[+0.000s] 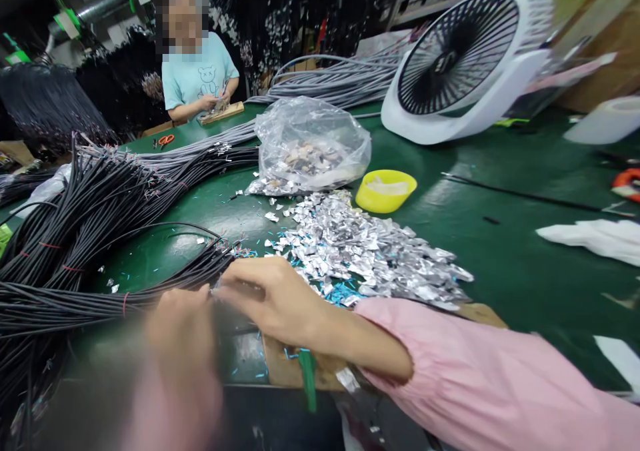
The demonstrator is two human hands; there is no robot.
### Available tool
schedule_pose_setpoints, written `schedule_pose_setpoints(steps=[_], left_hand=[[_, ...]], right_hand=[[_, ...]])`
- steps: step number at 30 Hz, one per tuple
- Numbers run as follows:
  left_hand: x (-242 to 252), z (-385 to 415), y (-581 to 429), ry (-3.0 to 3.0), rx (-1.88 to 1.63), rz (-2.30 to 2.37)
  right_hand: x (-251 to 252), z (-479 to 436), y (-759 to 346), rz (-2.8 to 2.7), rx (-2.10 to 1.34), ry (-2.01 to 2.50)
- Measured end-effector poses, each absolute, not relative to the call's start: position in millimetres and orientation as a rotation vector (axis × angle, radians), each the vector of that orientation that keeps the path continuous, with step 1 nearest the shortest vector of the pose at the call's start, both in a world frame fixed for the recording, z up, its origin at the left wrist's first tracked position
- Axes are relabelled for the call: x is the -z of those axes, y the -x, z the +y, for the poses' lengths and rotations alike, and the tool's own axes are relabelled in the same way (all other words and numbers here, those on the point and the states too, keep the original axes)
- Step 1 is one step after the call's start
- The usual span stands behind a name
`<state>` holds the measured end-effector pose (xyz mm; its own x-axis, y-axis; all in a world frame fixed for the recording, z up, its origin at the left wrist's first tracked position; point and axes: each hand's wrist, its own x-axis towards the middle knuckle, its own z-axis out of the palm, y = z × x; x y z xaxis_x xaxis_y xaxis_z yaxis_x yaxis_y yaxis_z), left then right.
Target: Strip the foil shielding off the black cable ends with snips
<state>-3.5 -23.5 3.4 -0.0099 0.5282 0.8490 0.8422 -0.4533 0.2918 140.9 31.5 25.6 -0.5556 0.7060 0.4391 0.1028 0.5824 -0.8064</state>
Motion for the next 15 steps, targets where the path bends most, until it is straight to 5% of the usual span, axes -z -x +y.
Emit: schedule_pose_setpoints(steps=[9,15], left_hand=[[5.7,-27.8,0.2,1.786,1.641,-1.592],[14.8,-30.5,-0.7,1.78,1.715,-1.623]], right_hand=[[-20.3,28.6,-144.7,-2.073,-0.662,0.785],[-25.2,28.2,-143.2,-2.133,-0.788,0.681]])
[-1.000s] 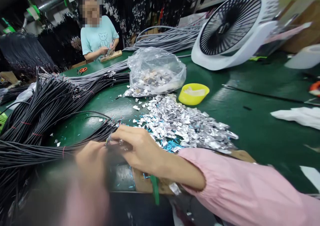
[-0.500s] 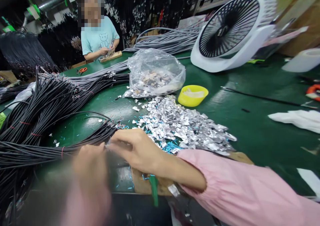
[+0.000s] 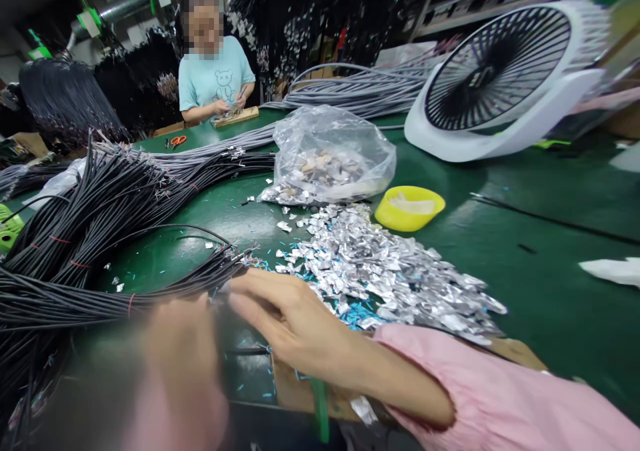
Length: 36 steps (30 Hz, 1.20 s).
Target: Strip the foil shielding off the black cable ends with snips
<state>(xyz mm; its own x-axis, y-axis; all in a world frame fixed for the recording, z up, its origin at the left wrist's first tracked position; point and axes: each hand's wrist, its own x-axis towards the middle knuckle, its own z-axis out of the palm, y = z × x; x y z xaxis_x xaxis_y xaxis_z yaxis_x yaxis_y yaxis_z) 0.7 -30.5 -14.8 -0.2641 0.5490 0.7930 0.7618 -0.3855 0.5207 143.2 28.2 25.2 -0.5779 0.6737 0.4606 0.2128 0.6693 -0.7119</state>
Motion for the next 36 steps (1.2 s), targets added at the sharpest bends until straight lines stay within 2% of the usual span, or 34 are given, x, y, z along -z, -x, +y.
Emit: schedule_pose_setpoints(steps=[22,31,36], left_hand=[[17.3,-31.1,-3.0,1.739,1.635,-1.678],[13.1,-33.4,2.2,1.826,1.547,-1.745],[5.7,-31.3,9.7,1.972,1.51,-1.818]], right_hand=[[-26.1,27.5,-140.6,-2.059,-0.804,0.718],[-20.1,24.0,-139.5,-2.05,-0.524,0.7],[-20.6,25.8,-138.6,-2.07,-0.491,0.696]])
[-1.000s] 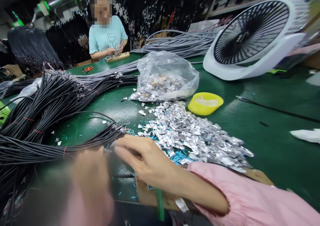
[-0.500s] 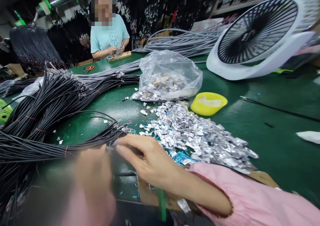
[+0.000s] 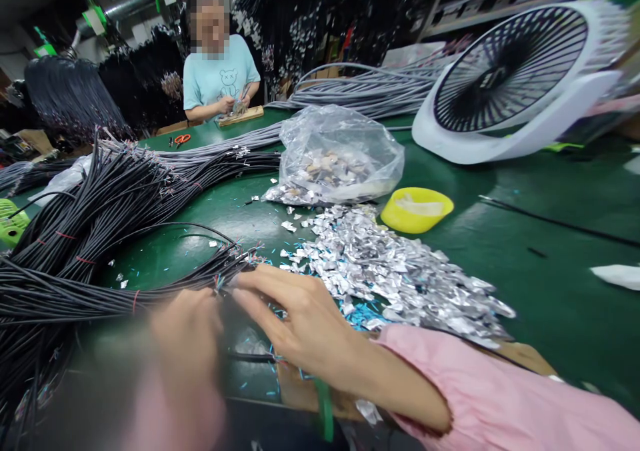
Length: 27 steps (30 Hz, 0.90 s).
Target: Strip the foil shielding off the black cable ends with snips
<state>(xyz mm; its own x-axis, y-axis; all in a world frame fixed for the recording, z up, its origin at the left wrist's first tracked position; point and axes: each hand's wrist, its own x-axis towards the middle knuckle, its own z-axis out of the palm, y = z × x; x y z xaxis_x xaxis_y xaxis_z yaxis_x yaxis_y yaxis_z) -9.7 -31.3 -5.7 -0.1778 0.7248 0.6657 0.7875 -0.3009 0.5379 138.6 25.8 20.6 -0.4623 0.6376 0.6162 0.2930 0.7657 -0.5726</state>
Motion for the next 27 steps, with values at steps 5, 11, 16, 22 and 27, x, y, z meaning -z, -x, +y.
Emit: schedule_pose_setpoints(steps=[5,11,16,22,27], left_hand=[[-2.4,-28.3,15.6,2.184,1.665,-2.046],[0.0,-26.6,13.0,2.062,1.868,-1.948],[5.1,-26.6,10.5,2.049,1.866,-1.745],[8.1,-26.4,8.7,2.027,1.803,-1.689],[7.9,-27.4,5.9,2.031,1.576,-1.846]], right_hand=[[-21.6,26.2,-139.1,-2.076,-0.536,0.668],[-26.5,28.9,-135.2,-1.974,-0.717,0.79],[-31.3,32.7,-127.3,-1.852,-1.189,0.871],[-32.0,38.2,-128.3,-1.763,-1.485,0.868],[-26.7,41.0,-128.1,-1.787,-1.657,0.759]])
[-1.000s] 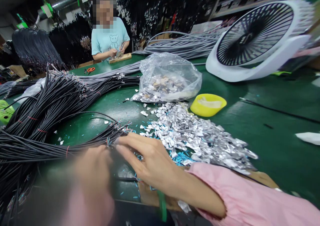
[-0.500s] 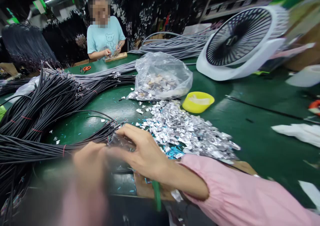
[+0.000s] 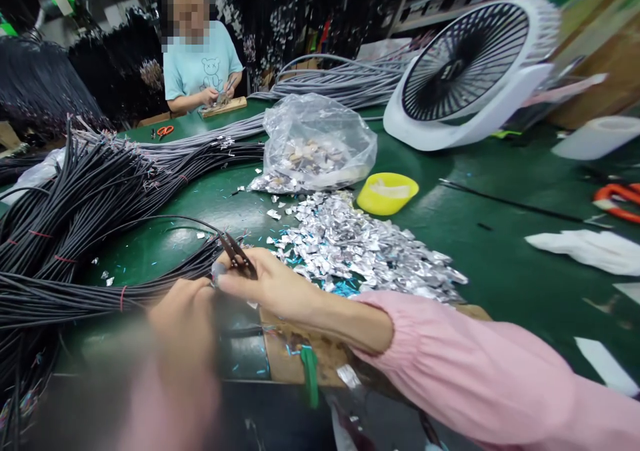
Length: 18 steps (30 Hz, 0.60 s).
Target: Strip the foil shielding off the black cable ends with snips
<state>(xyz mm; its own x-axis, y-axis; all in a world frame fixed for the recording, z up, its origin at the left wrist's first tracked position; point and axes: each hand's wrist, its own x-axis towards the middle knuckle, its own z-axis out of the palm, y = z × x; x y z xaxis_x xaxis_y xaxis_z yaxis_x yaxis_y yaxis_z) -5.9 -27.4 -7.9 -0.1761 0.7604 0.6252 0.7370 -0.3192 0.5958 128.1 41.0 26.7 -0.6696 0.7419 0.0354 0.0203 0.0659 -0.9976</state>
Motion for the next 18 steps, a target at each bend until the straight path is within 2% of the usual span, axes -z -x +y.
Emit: schedule_pose_setpoints(steps=[2,6,12,18], left_hand=[[6.2,-26.5,6.0,-1.957,-1.456,1.831],[1.9,-24.5,8.3,-1.834,-1.398,1.73],[3.7,-27.2,9.0,-1.742,-1.55,1.734],[3.4,-27.4,8.5,-1.767,-1.535,1.713]], right_hand=[[-26.3,41.4,-126.3,-1.876,-1.522,0.7],[-27.2,41.0,-123.0,-1.988,-1.017,0.686],[-27.5,41.9,-127.6,-1.898,-1.061,0.822],[-29.8,41.4,-136.7,-2.026,-0.759,0.704]])
